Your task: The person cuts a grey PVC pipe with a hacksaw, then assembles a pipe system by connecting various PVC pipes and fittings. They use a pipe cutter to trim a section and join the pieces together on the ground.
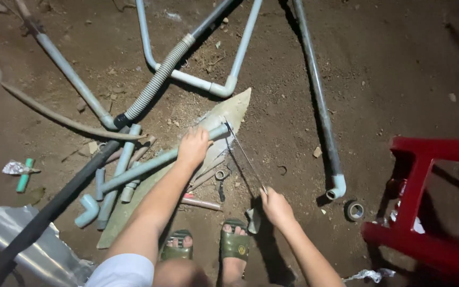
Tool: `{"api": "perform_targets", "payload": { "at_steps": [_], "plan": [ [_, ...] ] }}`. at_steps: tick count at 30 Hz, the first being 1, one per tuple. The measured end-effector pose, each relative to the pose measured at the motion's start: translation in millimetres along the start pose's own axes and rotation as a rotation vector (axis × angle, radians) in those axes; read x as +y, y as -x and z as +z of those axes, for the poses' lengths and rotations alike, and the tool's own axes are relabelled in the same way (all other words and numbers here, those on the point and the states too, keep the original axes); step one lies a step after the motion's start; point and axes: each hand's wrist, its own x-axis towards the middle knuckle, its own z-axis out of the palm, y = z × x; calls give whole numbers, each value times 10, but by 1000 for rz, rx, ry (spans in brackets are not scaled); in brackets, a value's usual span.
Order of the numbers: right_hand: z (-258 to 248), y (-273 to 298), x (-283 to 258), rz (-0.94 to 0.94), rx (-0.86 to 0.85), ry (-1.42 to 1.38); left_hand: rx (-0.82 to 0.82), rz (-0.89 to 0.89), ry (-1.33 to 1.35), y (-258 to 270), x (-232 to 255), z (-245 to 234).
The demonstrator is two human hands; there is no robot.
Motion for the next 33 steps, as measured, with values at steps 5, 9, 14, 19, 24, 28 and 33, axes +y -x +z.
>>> {"api": "perform_targets", "payload": {
  "at_steps": [5,9,14,19,24,28,33],
  "plan": [
    [-185,-386,-584,-91,18,-50,9,-9,-10,78,34,21],
    [-297,-675,-857,-149,54,-34,32,8,-33,62,-9,183],
    [-185,-650,-817,-123,56,-55,41,4,-45,78,9,114],
    [-9,-463,-521,-49,30,-32,48,-5,-8,57,12,44],
    [81,43,-305,-10,-25,-26,20,-8,-15,32,5,25],
    [291,92,56,22,-46,-21,-17,-9,5,100,-27,22],
    [153,-19,-157,14,-38,-12,-28,1,19,31,-19,-66]
  ]
}}
